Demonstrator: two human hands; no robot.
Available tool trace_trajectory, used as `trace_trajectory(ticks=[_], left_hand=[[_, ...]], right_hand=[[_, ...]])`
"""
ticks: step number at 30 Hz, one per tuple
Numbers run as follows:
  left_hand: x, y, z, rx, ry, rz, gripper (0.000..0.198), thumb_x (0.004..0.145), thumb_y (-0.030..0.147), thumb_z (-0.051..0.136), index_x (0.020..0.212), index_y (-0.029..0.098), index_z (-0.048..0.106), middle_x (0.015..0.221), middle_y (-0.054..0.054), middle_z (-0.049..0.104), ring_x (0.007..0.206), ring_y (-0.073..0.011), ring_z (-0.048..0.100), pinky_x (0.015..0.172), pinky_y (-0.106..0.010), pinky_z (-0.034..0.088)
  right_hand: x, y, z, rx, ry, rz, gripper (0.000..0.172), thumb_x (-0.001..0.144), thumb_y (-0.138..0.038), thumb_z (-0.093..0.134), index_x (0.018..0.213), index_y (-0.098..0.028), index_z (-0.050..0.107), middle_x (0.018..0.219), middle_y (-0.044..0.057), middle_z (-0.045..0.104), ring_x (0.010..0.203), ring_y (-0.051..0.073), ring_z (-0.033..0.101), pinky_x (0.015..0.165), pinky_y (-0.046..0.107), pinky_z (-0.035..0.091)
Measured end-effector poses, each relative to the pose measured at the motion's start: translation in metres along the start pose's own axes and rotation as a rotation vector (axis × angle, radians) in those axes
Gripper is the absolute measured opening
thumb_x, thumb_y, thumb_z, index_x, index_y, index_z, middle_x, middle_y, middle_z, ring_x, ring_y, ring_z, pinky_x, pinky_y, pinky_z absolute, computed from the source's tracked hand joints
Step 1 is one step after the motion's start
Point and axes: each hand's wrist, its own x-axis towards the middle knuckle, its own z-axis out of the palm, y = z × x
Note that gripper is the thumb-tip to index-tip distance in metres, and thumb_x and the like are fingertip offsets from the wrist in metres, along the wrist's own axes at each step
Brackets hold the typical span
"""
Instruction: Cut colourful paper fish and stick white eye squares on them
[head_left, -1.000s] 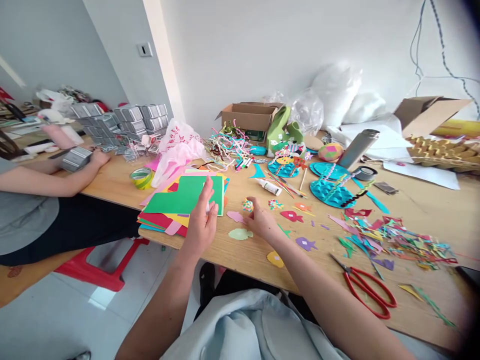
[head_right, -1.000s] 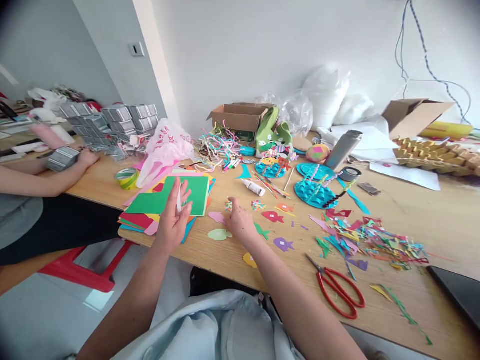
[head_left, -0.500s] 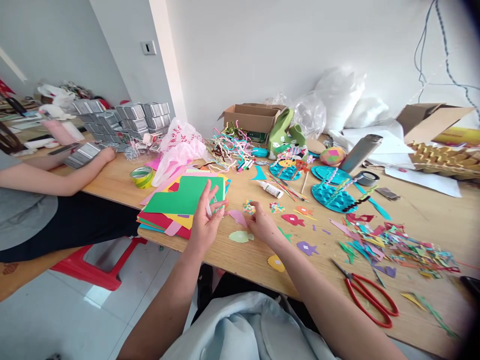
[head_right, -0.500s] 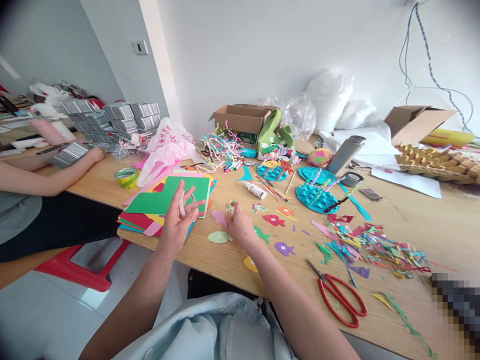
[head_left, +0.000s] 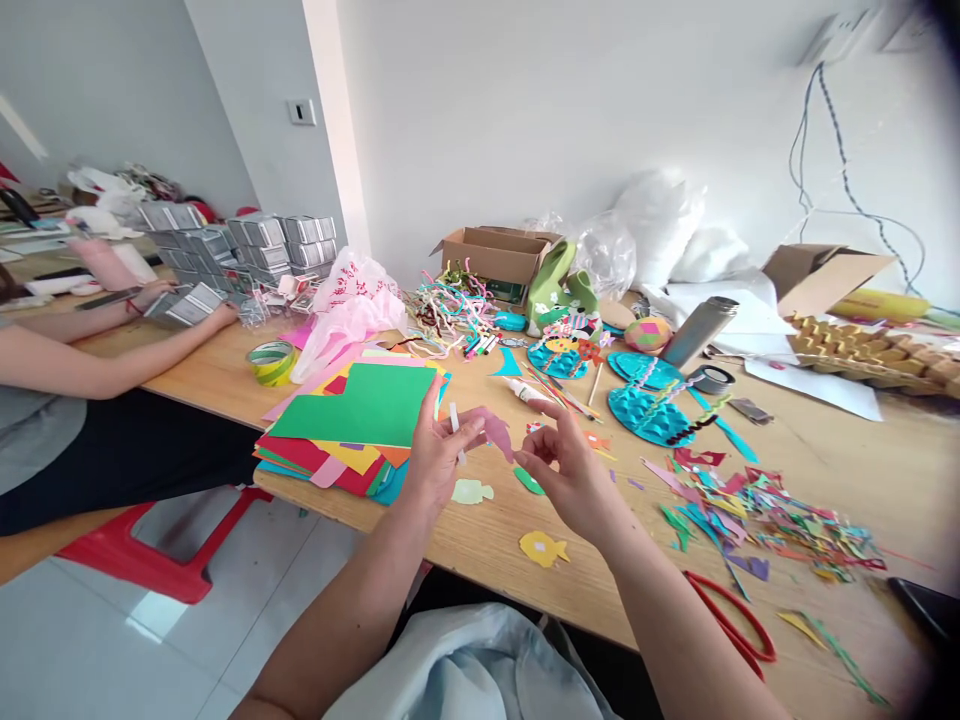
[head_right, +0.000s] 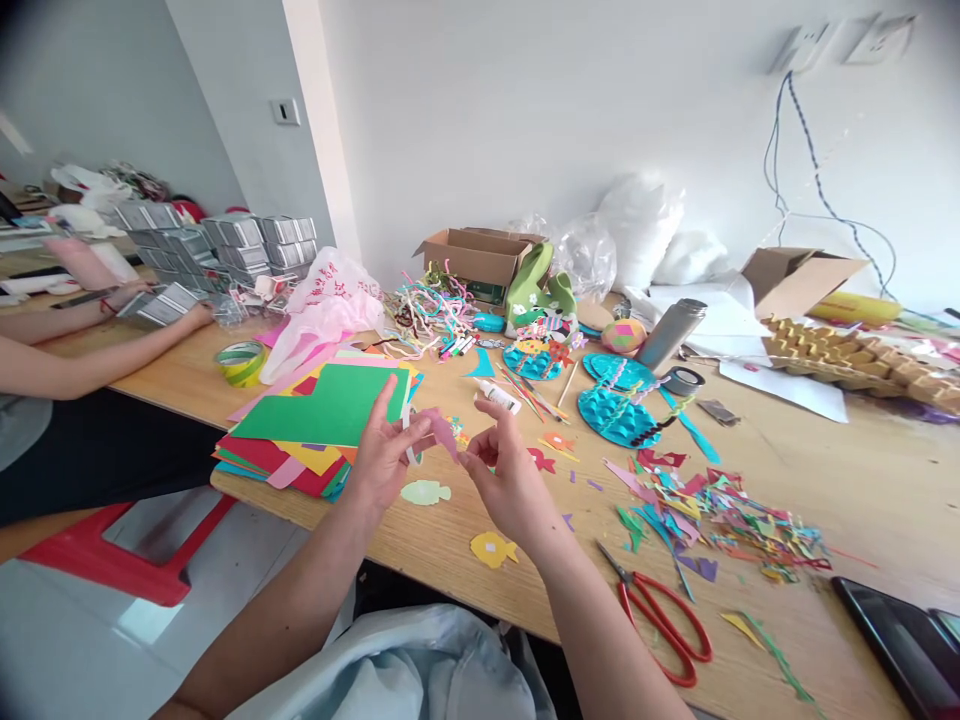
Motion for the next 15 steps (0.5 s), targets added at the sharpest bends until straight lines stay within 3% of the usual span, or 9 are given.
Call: trace_trajectory(ticks=[6, 11, 15], left_hand=[[0.001, -0.001, 0.007, 0.037, 0.065, -0.009, 0.104, 0.058, 0.022, 0.083, 0.147, 0.020, 0.030, 0.065, 0.004, 0.066, 0.060, -0.0143, 0.067, 0.057, -0.025, 0.055], [0.003, -0.006, 0.012, 0.125, 0.119, 0.035, 0.098, 0.058, 0.026, 0.082, 0.144, 0.017, 0.035, 0.066, 0.001, 0.069, 0.060, -0.0161, 0.067, 0.057, -0.027, 0.056], [0.003, -0.012, 0.016, 0.188, 0.102, 0.062, 0.090, 0.063, 0.024, 0.078, 0.143, 0.017, 0.038, 0.067, 0.000, 0.071, 0.061, -0.0184, 0.068, 0.060, -0.031, 0.059]], right_hand=[[-0.005, 0.008, -0.002, 0.064, 0.009, 0.023, 0.047, 0.084, -0.035, 0.058, 0.126, -0.025, 0.038, 0.072, -0.004, 0.051, 0.065, 0.014, 0.049, 0.062, 0.030, 0.041], [-0.005, 0.010, -0.008, 0.157, 0.208, 0.063, 0.037, 0.082, -0.046, 0.062, 0.111, -0.025, 0.052, 0.087, 0.002, 0.055, 0.078, 0.016, 0.053, 0.066, 0.029, 0.044], [-0.007, 0.011, -0.004, 0.177, 0.186, 0.122, 0.032, 0.081, -0.053, 0.062, 0.089, -0.022, 0.061, 0.108, 0.008, 0.058, 0.100, 0.022, 0.055, 0.078, 0.033, 0.047]])
